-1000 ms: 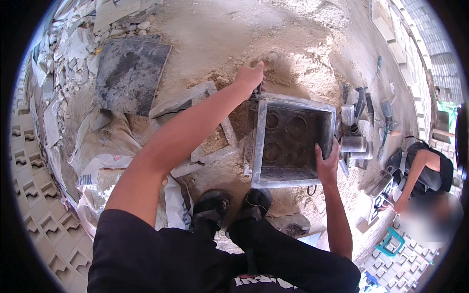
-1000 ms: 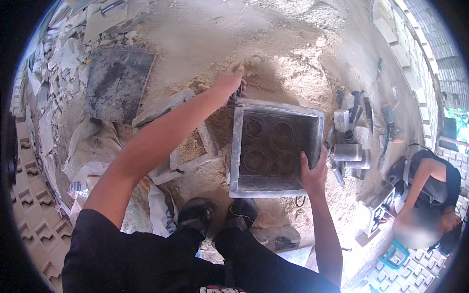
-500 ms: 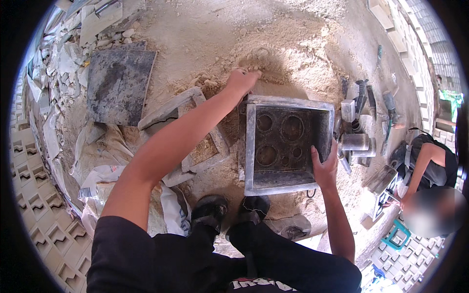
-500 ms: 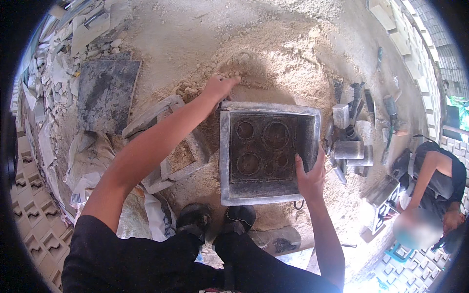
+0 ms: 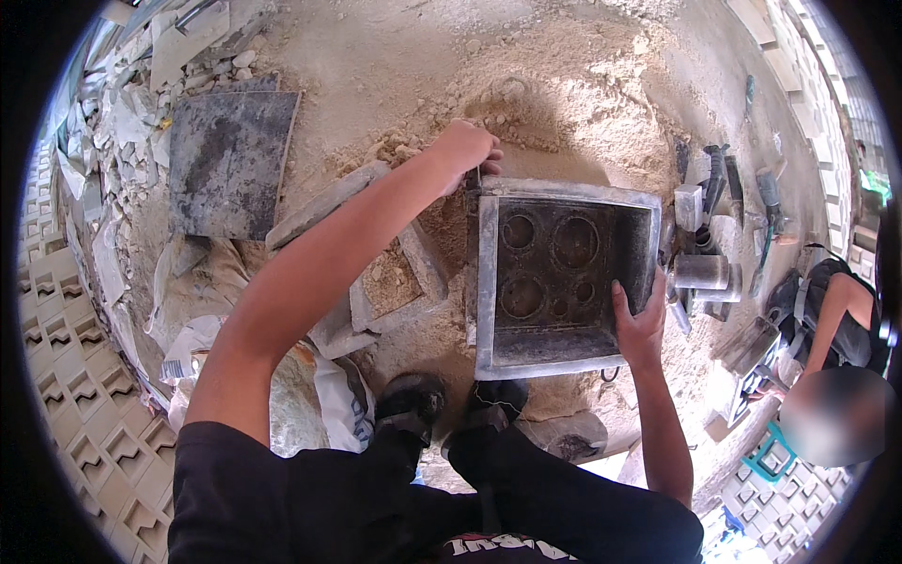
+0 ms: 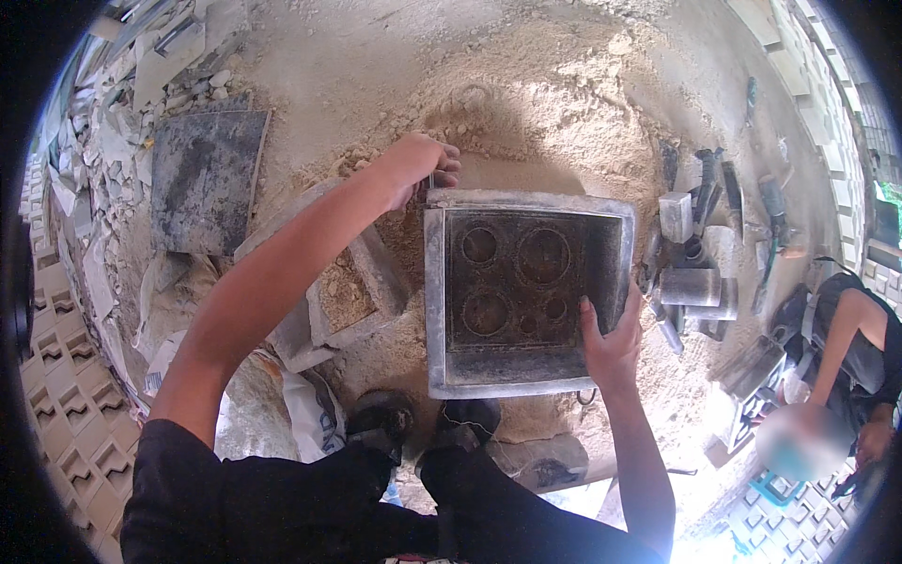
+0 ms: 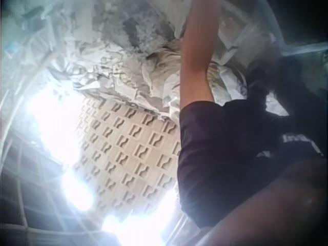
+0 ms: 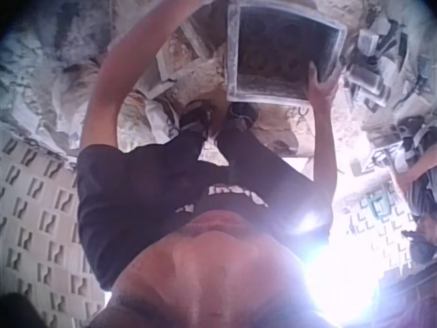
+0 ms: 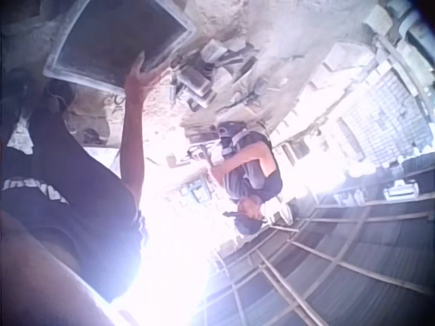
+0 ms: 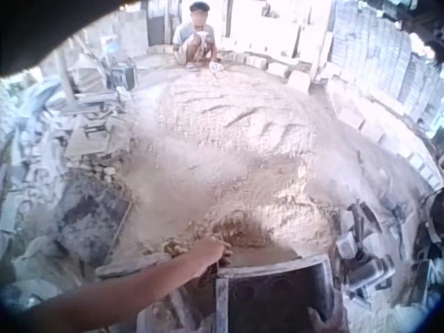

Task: The person assembles a metal mold, places a decorative insert inside, and uses a small tool to adjust and secure the components for concrete block production.

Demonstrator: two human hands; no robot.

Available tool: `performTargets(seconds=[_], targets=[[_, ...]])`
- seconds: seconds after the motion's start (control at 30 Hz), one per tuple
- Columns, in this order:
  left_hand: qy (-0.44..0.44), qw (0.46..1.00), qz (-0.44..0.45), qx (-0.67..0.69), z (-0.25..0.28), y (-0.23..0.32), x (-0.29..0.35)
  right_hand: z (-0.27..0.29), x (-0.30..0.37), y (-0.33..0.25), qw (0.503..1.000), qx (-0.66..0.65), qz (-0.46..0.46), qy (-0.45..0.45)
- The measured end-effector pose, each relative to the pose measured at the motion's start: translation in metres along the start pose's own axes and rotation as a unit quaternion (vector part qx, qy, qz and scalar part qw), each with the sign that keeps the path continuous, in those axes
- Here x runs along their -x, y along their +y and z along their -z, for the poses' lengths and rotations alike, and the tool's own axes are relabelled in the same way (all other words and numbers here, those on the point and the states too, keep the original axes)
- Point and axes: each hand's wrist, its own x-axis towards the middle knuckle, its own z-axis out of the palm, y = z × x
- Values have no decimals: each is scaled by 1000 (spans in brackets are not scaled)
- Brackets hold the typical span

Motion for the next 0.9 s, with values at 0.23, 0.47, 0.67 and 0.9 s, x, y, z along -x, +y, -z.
performTargets(seconds=[0.23, 0.47, 0.67, 0.9], targets=[[-130, 991, 36, -9, 13, 11, -19, -1, 1, 18, 1000, -23, -11, 9], [103, 989, -45, -100, -12, -4, -27, 27, 14, 79, 932, -315, -170, -50], [120, 955, -119, -242, 2, -9, -56, 60, 54, 100, 931, -259, -158, -202], [51, 990, -74, -104, 3, -13, -56, 17, 80, 127, 844, -334, -224, -354]])
